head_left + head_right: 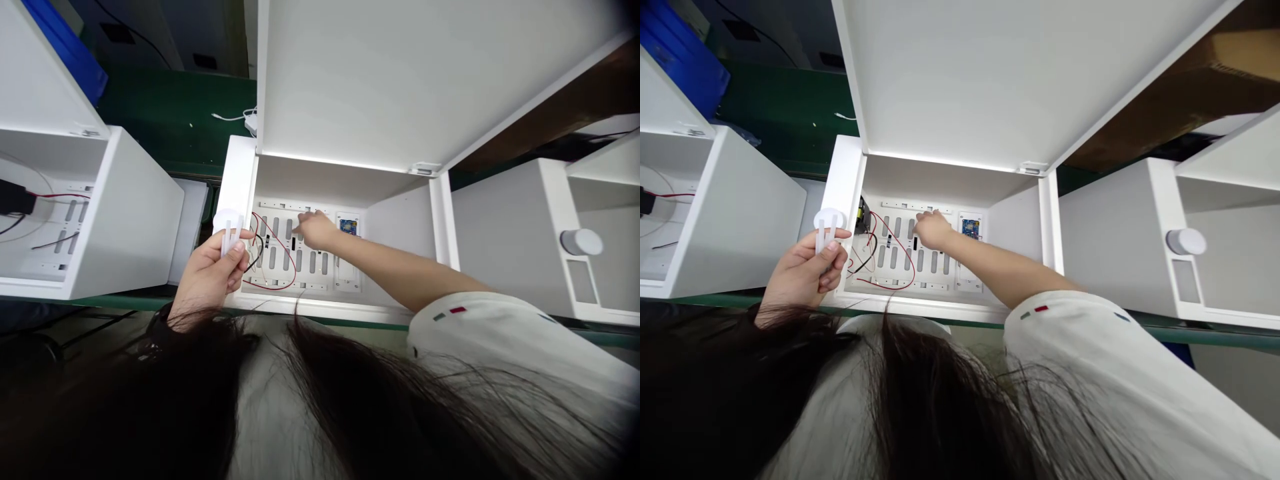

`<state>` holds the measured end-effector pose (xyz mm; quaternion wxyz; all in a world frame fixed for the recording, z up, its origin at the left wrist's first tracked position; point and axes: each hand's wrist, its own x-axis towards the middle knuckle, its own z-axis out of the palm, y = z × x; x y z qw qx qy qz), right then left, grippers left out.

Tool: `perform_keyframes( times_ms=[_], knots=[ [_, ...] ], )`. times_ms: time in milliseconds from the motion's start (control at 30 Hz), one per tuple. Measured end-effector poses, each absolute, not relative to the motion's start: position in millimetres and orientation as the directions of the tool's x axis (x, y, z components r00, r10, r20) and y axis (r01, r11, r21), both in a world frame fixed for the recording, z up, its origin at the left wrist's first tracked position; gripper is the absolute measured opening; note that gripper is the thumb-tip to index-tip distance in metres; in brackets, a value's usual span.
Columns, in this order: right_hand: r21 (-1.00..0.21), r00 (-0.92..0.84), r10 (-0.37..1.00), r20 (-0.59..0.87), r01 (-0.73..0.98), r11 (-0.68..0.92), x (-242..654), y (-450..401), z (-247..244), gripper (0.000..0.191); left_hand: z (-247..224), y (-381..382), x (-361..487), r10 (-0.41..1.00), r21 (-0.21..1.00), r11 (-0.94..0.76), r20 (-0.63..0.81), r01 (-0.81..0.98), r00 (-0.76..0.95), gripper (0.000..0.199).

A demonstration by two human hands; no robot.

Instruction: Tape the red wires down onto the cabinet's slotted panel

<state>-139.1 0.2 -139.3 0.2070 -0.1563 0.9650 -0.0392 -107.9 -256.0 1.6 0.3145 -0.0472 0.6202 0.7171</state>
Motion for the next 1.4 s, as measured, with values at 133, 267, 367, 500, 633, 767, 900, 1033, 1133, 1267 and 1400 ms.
perform_keyframes(
  times_ms=[133, 267, 367, 500, 633, 767, 900, 1033, 1133, 1267, 1400],
  knots=[
    [-0.574, -0.984, -0.129, -0.126, -0.033, 0.818, -136.1, -6.3, -66.7, 0.029, 7.9, -251.9, -105.9, 0.386, 0.882, 0.098, -0.461, -0.461, -0.799, 0.024],
    [-0.928, -0.960, -0.281, -0.007, -0.099, 0.358, -117.6, -41.0, 3.3, 0.037, 21.4, -245.5, -103.1, 0.421, 0.903, 0.381, -0.363, -0.201, -0.831, 0.028],
    [-0.991, -0.934, -0.354, -0.043, -0.006, 0.134, -106.0, -54.3, 23.2, 0.038, 27.2, -241.5, -102.0, 0.499, 0.902, 0.420, -0.321, -0.099, -0.804, 0.029],
    [-0.990, -0.898, -0.415, -0.144, 0.130, 0.062, -100.2, -50.2, 24.8, 0.034, 26.4, -239.4, -101.8, 0.562, 0.921, 0.372, -0.324, -0.118, -0.761, 0.029],
    [-0.970, -0.903, -0.357, -0.240, 0.214, 0.111, -96.9, -42.3, 25.9, 0.029, 24.4, -241.4, -104.0, 0.559, 0.913, 0.382, -0.349, -0.140, -0.752, 0.028],
    [-0.956, -0.920, -0.259, -0.294, 0.285, 0.074, -94.3, -35.4, 20.8, 0.030, 22.9, -245.2, -107.2, 0.492, 0.901, 0.360, -0.405, -0.243, -0.771, 0.027],
    [-0.949, -0.931, -0.199, -0.306, 0.280, 0.147, -92.4, -32.2, 14.3, 0.028, 22.1, -245.3, -107.4, 0.464, 0.887, 0.352, -0.444, -0.300, -0.767, 0.024],
    [-0.902, -0.985, -0.148, -0.091, 0.019, 0.431, -88.7, -35.5, 13.9, 0.016, 19.1, -241.8, -107.4, 0.438, 0.888, 0.288, -0.454, -0.358, -0.776, 0.022],
    [-0.734, -0.934, -0.296, 0.199, -0.342, 0.587, -84.8, -39.3, 15.2, 0.014, 14.9, -238.4, -109.4, 0.442, 0.874, 0.189, -0.482, -0.447, -0.756, 0.020],
    [-0.499, -0.811, -0.502, 0.301, -0.583, 0.642, -87.1, -33.7, 11.4, 0.026, 11.5, -235.1, -112.7, 0.449, 0.822, 0.023, -0.518, -0.569, -0.728, 0.016],
    [-0.429, -0.890, -0.423, 0.169, -0.453, 0.781, -106.6, -7.8, -21.4, 0.030, 10.4, -236.6, -113.7, 0.290, 0.840, -0.107, -0.486, -0.532, -0.825, 0.013]
  ],
)
